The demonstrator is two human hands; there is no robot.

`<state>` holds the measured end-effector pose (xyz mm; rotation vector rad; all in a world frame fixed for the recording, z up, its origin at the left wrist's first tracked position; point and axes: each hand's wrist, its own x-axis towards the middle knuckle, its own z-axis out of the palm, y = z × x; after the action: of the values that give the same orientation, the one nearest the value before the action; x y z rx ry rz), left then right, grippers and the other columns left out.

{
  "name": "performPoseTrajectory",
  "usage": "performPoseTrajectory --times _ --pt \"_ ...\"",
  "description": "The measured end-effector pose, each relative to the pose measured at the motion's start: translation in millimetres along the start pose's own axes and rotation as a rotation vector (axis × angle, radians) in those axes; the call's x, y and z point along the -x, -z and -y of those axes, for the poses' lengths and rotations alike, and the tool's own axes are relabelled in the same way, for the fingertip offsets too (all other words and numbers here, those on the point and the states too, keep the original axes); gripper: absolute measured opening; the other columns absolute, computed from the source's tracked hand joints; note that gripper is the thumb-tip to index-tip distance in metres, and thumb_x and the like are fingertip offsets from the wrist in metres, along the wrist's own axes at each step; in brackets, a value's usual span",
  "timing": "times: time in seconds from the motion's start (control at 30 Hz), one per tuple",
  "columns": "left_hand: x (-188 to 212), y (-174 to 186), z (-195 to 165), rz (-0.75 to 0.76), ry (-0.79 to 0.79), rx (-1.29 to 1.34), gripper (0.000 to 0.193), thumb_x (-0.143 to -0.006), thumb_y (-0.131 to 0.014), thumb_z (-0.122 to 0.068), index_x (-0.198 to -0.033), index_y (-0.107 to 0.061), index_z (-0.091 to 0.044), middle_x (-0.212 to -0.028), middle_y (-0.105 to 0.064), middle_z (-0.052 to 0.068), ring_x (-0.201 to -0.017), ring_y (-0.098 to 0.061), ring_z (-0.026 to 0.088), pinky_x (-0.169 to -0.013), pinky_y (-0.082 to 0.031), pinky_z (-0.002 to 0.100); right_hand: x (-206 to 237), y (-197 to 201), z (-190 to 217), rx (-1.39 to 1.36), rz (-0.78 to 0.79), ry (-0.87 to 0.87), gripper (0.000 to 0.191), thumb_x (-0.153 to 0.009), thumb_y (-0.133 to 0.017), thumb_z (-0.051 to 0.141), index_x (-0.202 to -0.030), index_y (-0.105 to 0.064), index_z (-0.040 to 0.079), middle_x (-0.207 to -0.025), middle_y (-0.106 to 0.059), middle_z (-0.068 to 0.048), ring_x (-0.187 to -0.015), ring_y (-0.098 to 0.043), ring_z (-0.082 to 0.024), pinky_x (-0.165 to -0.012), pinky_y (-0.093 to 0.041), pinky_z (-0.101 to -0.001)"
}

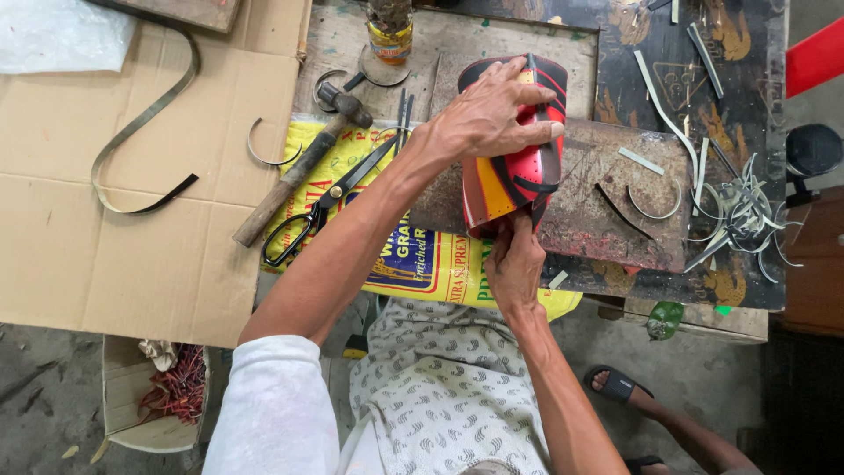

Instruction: The person works on a red and black leather pouch at a workbench, turning and folding the leather body, pressing and aligning the seams and edges by hand, and fitting the zipper opening. They repeatedly reposition the bag to work each side, finishing with the zipper visible along the top edge.

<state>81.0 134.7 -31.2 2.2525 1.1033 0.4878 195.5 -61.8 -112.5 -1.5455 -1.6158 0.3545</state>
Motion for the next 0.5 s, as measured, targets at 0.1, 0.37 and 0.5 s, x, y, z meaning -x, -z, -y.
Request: performPoseTrajectory --times 0.1,0.37,0.5 --pt "0.9 1.8 0.6 0.006 -0.019 0.002 0.071 -0.086 -0.064 -0.068 -0.138 -0.065 -0.019 -0.153 -0.032 0.039 -0.146 -0.028 0.052 -0.121 -0.024 0.053 -1.7 0.9 -0.6 -0.061 0.025 -0.025 0.037 -0.096 -0.048 -0.011 -0.131 -0.052 -0.001 -0.093 -0.07 -0.024 -0.088 -0.071 -0.044 -0.074 -0.055 -0.0488" --pt "0.1 1.7 -1.6 0.013 -0.02 0.003 0.071 -0.086 -0.063 -0.067 -0.136 -0.066 -0.017 -0.153 -0.033 0.038 -0.146 -0.026 0.052 -0.12 -0.024 0.053 -0.9 3.7 2.5 -0.113 0.01 0.045 0.037 -0.095 -0.044 -0.013 -0.129 -0.05 -0.001 -0.102 -0.071 -0.024 -0.094 -0.072 -0.044 -0.078 -0.056 -0.0482" --pt "0.4 1.3 -1.7 0.025 -0.012 0.003 0.071 -0.086 -0.063 -0.068 -0.137 -0.065 -0.018 -0.153 -0.034 0.038 -0.147 -0.026 0.053 -0.121 -0.023 0.054 -0.2 4.4 2.7 -0.07 0.047 0.025 0.033 -0.096 -0.046 -0.011 -0.127 -0.049 -0.001 -0.101 -0.071 -0.025 -0.094 -0.069 -0.047 -0.076 -0.053 -0.0509"
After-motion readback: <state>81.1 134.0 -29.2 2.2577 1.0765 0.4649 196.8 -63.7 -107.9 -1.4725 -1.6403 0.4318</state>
